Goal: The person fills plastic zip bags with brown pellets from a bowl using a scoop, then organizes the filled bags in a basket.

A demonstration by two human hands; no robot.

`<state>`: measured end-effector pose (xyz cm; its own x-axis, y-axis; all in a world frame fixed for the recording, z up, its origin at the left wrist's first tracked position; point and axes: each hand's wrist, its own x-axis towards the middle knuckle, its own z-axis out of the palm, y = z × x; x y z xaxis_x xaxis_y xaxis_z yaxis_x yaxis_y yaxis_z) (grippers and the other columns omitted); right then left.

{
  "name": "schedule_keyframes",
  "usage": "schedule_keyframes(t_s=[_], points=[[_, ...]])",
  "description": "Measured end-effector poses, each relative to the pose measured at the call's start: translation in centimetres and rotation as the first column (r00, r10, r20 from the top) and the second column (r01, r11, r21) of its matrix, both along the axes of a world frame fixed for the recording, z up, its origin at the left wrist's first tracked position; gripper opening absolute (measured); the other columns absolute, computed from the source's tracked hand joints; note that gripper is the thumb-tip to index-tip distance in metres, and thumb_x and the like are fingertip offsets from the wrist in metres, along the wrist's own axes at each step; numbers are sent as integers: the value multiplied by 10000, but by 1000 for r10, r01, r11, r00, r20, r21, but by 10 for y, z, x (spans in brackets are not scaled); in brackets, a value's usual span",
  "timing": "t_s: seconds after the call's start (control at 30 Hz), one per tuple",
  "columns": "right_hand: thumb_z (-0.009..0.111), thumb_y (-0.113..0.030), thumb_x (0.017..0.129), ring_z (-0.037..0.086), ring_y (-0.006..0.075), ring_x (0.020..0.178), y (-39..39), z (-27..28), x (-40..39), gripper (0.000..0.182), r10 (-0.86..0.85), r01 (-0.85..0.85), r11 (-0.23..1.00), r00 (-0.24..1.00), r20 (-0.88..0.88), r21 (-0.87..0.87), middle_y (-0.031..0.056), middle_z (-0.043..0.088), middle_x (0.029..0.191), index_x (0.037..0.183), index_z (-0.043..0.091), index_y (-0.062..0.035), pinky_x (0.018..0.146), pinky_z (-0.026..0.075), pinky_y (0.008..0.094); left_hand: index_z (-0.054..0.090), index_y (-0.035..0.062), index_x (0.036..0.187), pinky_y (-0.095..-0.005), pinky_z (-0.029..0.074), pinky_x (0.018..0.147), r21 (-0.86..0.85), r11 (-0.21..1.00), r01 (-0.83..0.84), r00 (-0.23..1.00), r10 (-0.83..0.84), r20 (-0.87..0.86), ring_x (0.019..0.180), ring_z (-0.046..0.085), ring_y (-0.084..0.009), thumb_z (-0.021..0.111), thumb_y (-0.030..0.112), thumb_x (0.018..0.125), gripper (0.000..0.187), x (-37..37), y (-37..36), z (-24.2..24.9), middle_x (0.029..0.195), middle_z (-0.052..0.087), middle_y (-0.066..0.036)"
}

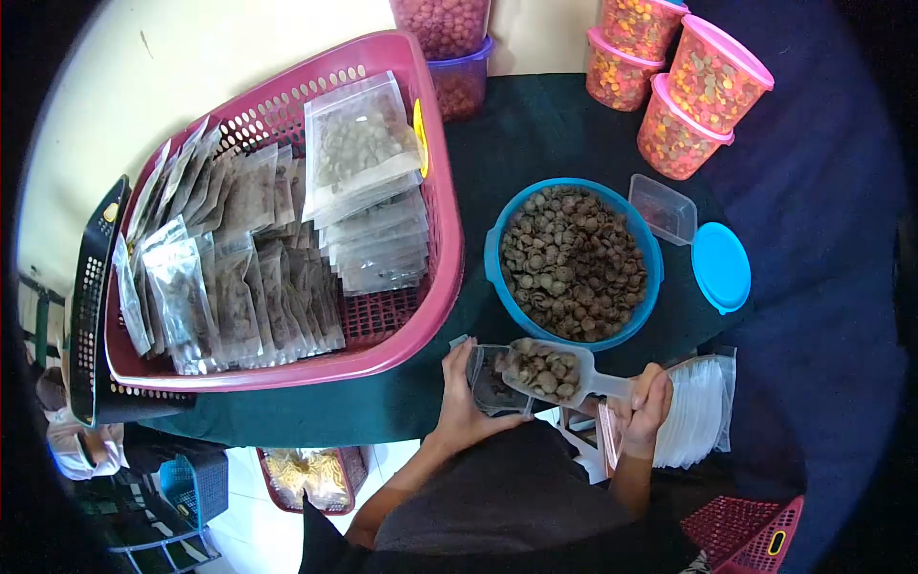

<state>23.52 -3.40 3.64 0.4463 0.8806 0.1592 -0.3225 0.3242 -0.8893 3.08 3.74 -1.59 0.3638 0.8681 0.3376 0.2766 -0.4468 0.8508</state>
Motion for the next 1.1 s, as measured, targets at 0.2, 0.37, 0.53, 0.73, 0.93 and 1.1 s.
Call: schedule_keyframes(t_s=[0.2, 0.37, 0.53, 0.73, 0.93, 1.1], points=[[419, -250, 844, 423, 162, 296, 1, 55, -15, 364, 113, -115, 992, 637, 762, -52, 58, 432, 414, 542, 394, -48, 311, 322, 257, 202, -70, 1215, -420, 257, 943, -11, 1000, 14, 999, -15, -40, 1110, 293, -377, 811, 304, 426, 1065, 1, -1, 7, 1170, 305, -233], [483, -237, 807, 496, 291, 376, 26, 87, -57, 256, 313, -198, 944, 275, 909, -265, 105, 471, 439, 638, 443, -49, 367, 395, 370, 200, -73, 1213, -436, 281, 913, 50, 998, 36, 995, -31, -94, 1073, 322, -379, 795, 277, 453, 1026, 4, -1, 7, 1153, 321, -244], [481, -257, 811, 504, 284, 378, 47, 88, -59, 239, 379, -334, 879, 50, 924, -342, 108, 448, 411, 672, 454, -65, 343, 395, 363, 205, -84, 1209, -435, 276, 915, 87, 996, 27, 997, -21, -71, 1080, 312, -381, 786, 260, 464, 1006, 3, -4, 1, 1154, 316, -248], [654, -190, 696, 502, 149, 375, 14, 151, 50, 219, 265, -389, 917, 422, 867, -92, 56, 510, 498, 624, 499, -53, 354, 351, 269, 200, -88, 1197, -404, 277, 925, -1, 998, -59, 997, 59, -56, 1082, 317, -356, 803, 288, 455, 1027, 8, -10, 8, 1136, 303, -231], [557, -166, 769, 359, 34, 433, 67, 144, 96, 232, 53, -56, 998, 511, 858, -29, 11, 412, 481, 618, 451, -26, 391, 245, 211, 152, -44, 1220, -398, 288, 925, 1, 991, -135, 991, 135, -18, 1088, 332, -338, 822, 295, 425, 1094, 8, -16, -1, 1147, 291, -211], [402, -172, 853, 477, 211, 440, 130, 146, 119, 322, 211, -246, 961, 344, 915, -129, 106, 499, 519, 591, 501, -13, 472, 368, 304, 58, -21, 1262, -398, 288, 933, -151, 973, -176, 969, 198, 148, 1127, 315, -307, 840, 306, 395, 1212, 11, -22, -6, 1184, 277, -200]])
